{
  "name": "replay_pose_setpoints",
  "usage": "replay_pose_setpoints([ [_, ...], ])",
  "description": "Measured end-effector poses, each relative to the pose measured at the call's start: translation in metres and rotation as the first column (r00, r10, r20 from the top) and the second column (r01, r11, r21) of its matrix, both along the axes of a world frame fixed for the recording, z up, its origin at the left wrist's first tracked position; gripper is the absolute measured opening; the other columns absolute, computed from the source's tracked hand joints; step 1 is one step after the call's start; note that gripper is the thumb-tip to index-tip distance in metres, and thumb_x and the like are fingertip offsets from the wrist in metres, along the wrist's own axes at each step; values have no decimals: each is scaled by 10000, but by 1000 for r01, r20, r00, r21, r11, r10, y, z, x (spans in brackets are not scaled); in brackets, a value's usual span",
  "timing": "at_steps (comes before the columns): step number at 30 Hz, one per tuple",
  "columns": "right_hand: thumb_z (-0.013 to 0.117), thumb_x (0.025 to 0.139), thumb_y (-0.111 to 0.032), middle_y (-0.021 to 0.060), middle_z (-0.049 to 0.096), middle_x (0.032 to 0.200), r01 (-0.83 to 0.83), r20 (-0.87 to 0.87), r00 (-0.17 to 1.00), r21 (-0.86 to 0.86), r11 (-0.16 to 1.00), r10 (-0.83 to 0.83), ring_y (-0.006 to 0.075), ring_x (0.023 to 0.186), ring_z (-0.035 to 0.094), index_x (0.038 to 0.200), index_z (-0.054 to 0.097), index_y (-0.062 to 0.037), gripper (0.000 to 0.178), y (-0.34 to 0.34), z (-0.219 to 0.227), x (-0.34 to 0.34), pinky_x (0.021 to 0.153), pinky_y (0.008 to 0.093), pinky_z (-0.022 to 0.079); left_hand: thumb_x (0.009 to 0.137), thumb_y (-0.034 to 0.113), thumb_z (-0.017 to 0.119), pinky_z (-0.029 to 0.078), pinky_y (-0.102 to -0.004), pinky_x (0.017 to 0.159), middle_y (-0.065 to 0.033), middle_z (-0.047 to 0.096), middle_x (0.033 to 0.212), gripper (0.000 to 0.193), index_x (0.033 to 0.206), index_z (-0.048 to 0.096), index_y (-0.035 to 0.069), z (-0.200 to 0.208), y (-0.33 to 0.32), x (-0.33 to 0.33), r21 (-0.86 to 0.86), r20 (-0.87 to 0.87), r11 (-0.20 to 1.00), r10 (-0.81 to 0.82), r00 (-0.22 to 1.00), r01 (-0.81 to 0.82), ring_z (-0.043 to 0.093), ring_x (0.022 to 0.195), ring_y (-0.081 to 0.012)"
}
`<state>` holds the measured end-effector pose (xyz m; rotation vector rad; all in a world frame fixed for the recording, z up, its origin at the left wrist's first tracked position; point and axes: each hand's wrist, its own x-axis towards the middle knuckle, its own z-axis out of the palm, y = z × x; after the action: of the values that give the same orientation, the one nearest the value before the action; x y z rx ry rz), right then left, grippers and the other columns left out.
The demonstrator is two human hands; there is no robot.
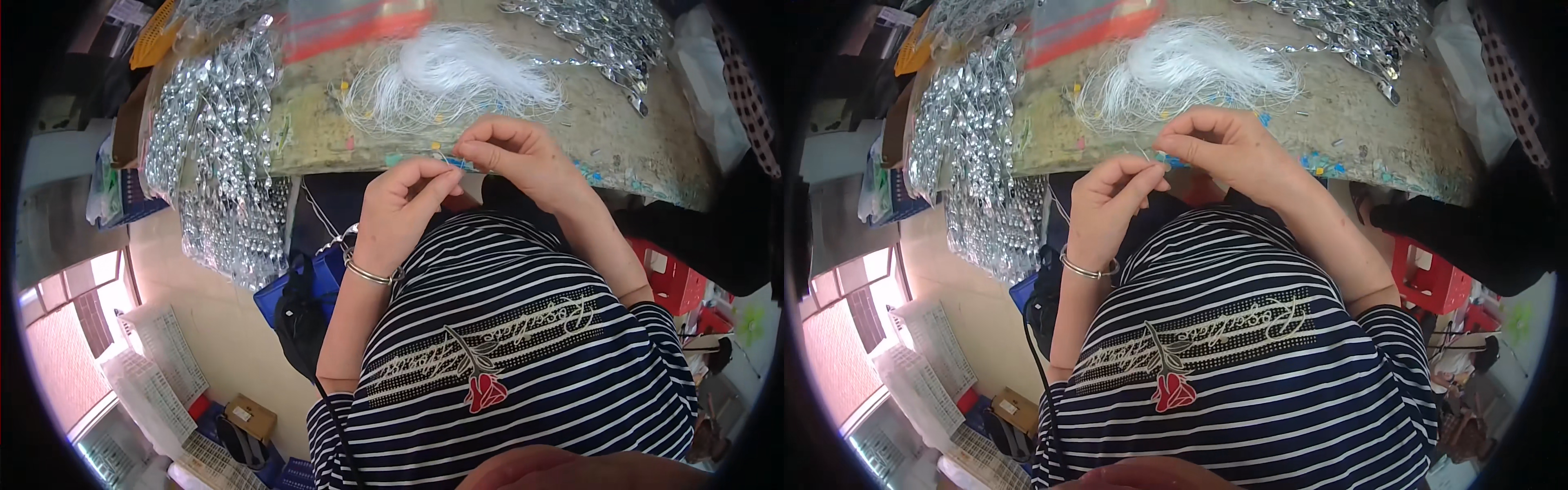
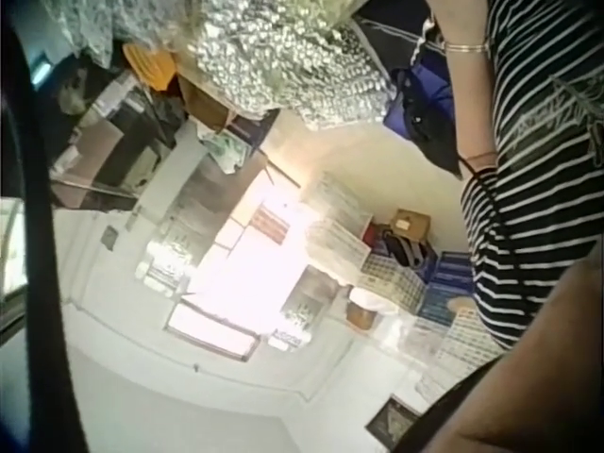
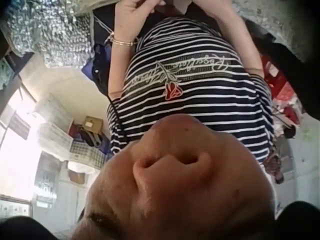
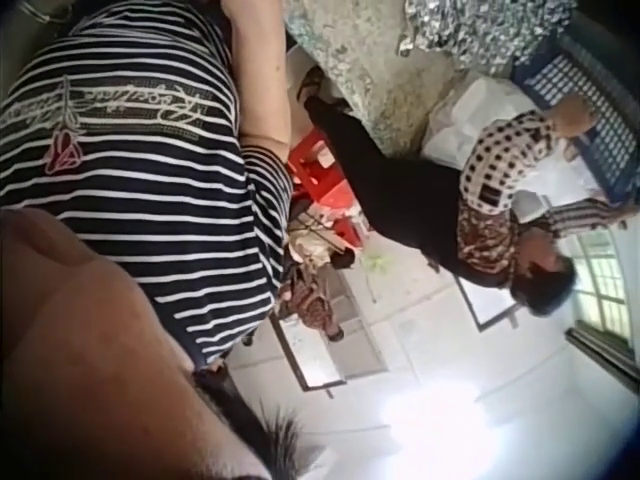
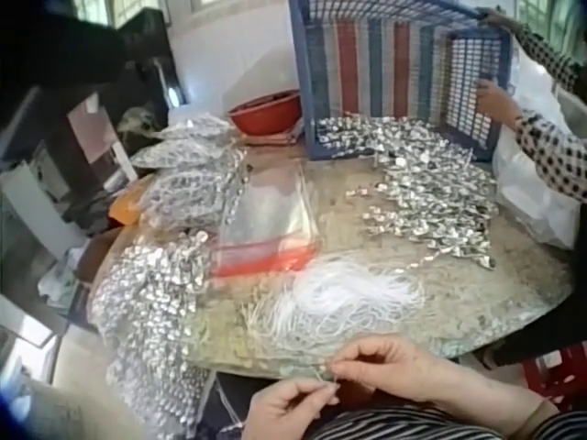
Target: Assemble small toy components by attaching white synthetic fibers to silver parts.
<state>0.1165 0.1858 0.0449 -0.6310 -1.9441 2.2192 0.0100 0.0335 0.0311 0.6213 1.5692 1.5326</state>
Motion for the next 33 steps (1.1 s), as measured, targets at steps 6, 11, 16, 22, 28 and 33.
replay_pose_setpoints([
  [6,621,854,-133,16,642,849,-28,-35,999,-28,999,27,62,776,580,943,649,-18,149,-2,-6,1,686,204,468,842,106,631,403,-165,571,-14,644,780,112,917,647,24,-4,-6,1,32,0,995,-89,996,89,540,668,-36],
  [11,616,854,-129,-12,614,858,-68,12,997,-90,994,70,57,796,540,915,653,-35,118,1,-7,-2,715,201,429,844,107,627,417,-170,592,-14,643,797,114,922,648,27,-6,-8,0,34,-15,992,-121,993,122,557,699,-43],
  [16,616,853,-135,-9,620,846,-84,62,994,-128,988,93,56,787,540,897,658,-35,117,5,-10,-5,701,200,429,847,104,621,425,-172,610,-9,642,806,103,913,647,29,-4,-6,-4,23,-59,989,-146,987,148,561,714,-43],
  [22,631,846,-180,-51,586,671,-147,86,981,-240,960,172,12,533,470,851,664,-81,104,8,-8,-3,447,161,344,848,99,606,432,-182,592,-18,645,778,109,904,639,11,-4,0,-7,-50,-182,978,-207,961,202,557,681,-51],
  [28,603,862,-188,-20,601,744,-162,113,979,-82,983,170,31,611,501,903,646,-63,138,-11,-1,-4,525,171,386,845,114,618,431,-171,592,-21,655,797,122,905,650,13,-5,-23,1,-11,-100,995,-98,990,97,570,699,-45],
  [33,571,878,-154,5,599,816,-118,119,989,272,955,88,84,751,533,917,637,-18,156,-2,-3,18,689,227,437,858,126,591,487,-234,687,-49,637,778,146,889,626,-12,-13,-21,15,112,-223,980,-139,965,166,616,737,-115],
])
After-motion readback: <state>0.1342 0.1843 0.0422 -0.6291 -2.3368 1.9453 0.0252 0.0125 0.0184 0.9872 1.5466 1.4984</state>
